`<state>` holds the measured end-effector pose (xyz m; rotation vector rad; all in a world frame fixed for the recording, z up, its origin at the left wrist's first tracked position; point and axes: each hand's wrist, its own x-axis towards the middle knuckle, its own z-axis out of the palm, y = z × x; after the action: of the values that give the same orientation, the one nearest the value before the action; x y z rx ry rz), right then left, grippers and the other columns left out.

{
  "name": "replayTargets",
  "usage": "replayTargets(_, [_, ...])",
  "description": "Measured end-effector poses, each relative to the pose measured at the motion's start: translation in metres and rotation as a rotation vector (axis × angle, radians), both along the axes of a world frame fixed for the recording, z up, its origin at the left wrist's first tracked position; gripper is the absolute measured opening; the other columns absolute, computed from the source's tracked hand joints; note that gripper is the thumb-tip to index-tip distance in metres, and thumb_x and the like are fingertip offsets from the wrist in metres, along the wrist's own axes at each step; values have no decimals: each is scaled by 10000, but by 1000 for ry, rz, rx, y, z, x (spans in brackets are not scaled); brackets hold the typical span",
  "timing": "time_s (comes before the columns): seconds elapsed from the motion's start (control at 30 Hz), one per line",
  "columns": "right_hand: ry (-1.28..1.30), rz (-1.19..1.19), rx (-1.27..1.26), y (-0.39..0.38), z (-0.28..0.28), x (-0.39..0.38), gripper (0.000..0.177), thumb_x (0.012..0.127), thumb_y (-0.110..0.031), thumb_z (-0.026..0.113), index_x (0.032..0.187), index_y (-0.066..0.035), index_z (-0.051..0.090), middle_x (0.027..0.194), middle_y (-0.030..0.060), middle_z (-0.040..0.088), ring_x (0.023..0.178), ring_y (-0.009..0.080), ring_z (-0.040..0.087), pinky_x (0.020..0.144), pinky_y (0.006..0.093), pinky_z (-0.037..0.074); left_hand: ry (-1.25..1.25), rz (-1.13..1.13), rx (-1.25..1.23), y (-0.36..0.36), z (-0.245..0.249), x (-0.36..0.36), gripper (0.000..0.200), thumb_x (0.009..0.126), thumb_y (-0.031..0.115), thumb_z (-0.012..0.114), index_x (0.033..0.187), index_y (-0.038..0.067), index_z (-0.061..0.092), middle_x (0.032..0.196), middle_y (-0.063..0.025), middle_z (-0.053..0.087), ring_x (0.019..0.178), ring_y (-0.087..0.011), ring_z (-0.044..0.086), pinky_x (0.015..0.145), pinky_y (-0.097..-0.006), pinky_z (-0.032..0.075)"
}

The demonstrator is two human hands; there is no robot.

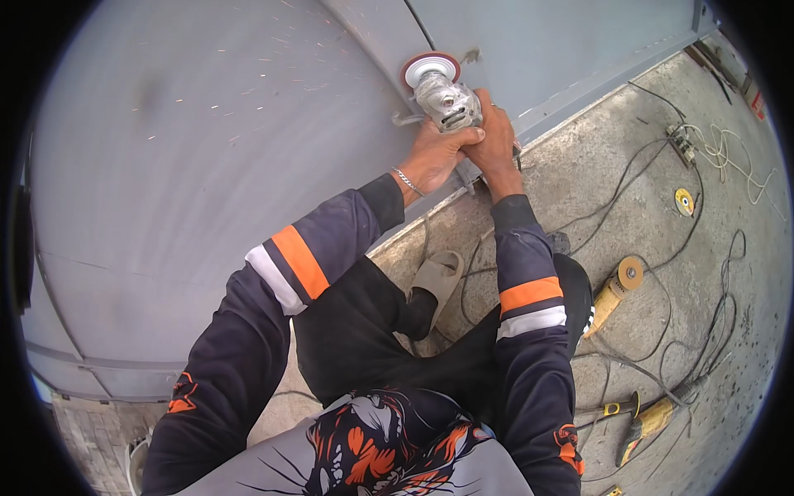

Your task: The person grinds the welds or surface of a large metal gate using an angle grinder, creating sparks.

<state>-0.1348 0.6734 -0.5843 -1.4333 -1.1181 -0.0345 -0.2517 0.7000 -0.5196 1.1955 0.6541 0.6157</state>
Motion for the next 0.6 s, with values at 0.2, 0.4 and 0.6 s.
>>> replayTargets(0.2, [-10,-8,-8,0,-1,-1,535,797,-276,835,1249,-121,594,945,206,718,941,459,671,784,539,501,-16,-6,-11,2,-4,-1,755,881,-40,784,1486,99,354,1392,-99,577,1325,-252,588,1104,-488,510])
replayTargets(0.4, [-24,-33,-7,1,-3,0,547,791,-266,831,1263,-119,597,940,205,716,929,455,669,782,533,501,-36,-15,-15,7,-10,0,764,859,-48,790,1477,91,363,1359,-100,586,1277,-248,613,1065,-461,538])
replayTargets(0.6, [-16,-16,6,3,-6,2,550,786,-256,830,1264,-117,595,942,207,715,931,458,665,781,535,499,-23,-37,6,12,-16,0,678,886,-26,786,1447,96,427,1352,-87,607,1279,-238,609,1056,-480,523])
